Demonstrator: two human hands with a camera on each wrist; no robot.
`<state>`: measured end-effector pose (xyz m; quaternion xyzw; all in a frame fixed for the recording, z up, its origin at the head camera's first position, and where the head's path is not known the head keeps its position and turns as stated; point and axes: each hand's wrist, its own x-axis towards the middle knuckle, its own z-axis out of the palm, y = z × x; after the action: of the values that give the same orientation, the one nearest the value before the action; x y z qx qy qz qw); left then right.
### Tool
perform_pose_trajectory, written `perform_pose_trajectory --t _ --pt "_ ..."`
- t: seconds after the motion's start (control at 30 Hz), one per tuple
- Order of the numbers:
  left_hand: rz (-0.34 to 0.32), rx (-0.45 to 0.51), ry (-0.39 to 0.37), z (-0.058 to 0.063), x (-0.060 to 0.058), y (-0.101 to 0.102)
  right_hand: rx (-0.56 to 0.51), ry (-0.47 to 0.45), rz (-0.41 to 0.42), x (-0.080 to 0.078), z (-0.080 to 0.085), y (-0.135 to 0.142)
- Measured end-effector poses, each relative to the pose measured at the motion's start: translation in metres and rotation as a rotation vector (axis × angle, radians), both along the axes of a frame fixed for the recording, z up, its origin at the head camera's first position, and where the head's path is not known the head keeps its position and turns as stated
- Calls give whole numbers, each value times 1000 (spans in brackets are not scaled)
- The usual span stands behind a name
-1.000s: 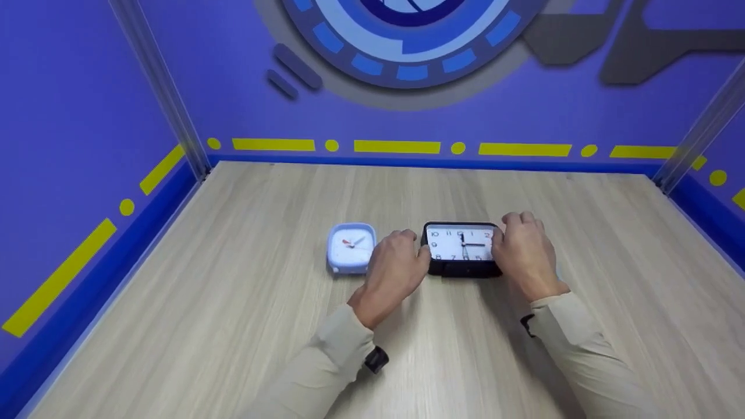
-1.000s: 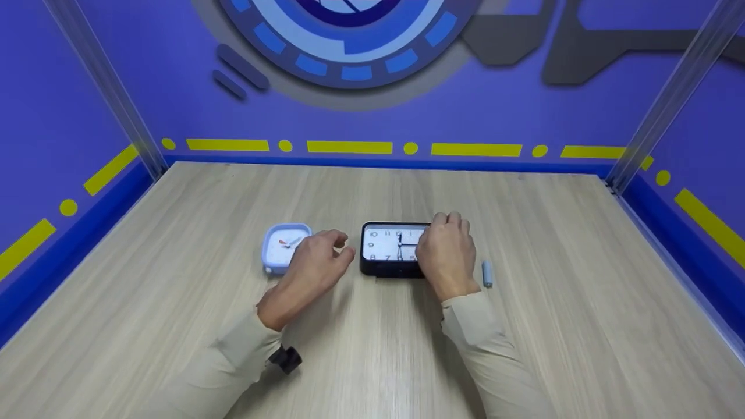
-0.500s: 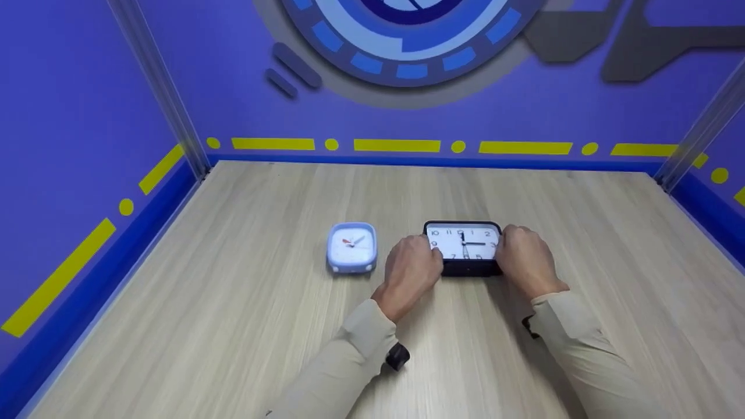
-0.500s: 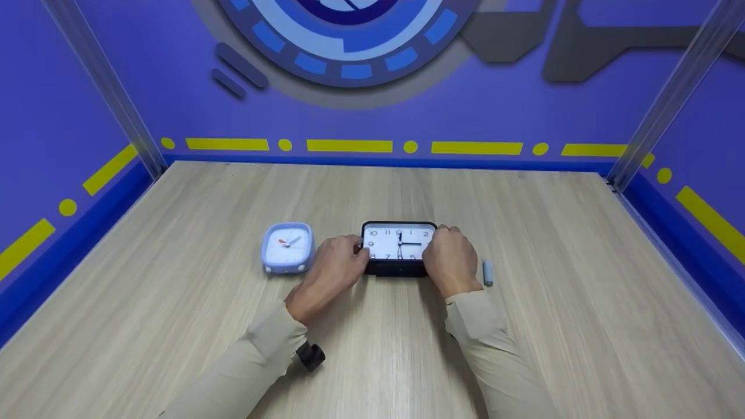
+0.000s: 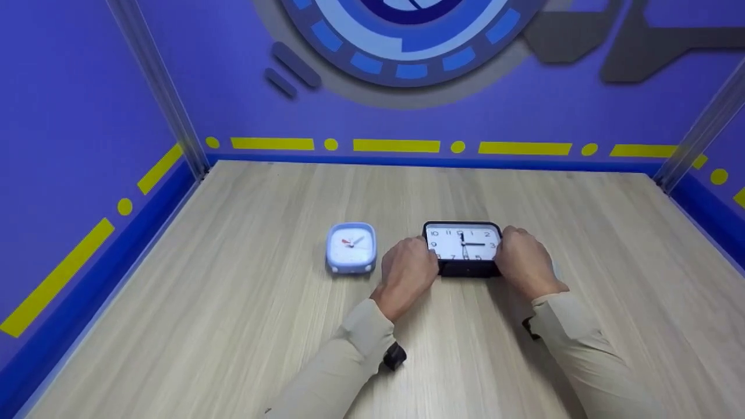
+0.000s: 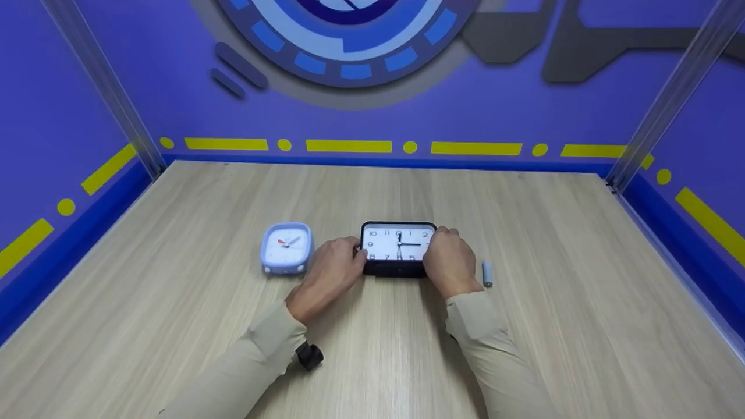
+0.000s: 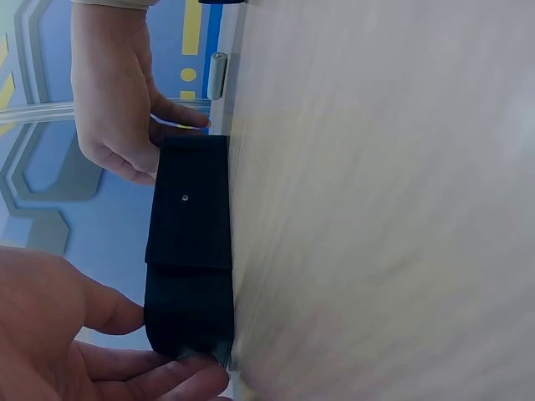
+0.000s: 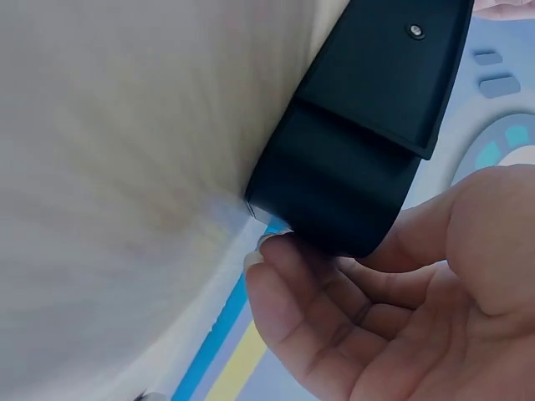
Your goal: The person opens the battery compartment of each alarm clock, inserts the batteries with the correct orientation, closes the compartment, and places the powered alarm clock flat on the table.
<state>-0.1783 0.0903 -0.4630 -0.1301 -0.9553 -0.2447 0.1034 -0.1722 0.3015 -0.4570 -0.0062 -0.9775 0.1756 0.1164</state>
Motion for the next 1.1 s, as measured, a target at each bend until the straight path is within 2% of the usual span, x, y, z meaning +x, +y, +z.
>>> perform_pose_trajectory --t 0.27,0.53,0.7,1.0,1.1 --pt "-20 10 14 0 0 -4 70 47 56 6 -4 -2" --pt "-21 -5 6 1 -3 -11 163 45 116 12 0 -4" --pt "-27 -13 15 1 -4 -14 180 67 160 17 1 -2" --pt "-24 -122 78 -2 -4 -16 171 81 222 25 0 2" --pt "-31 -183 69 -1 -3 -17 166 61 222 28 -1 2"
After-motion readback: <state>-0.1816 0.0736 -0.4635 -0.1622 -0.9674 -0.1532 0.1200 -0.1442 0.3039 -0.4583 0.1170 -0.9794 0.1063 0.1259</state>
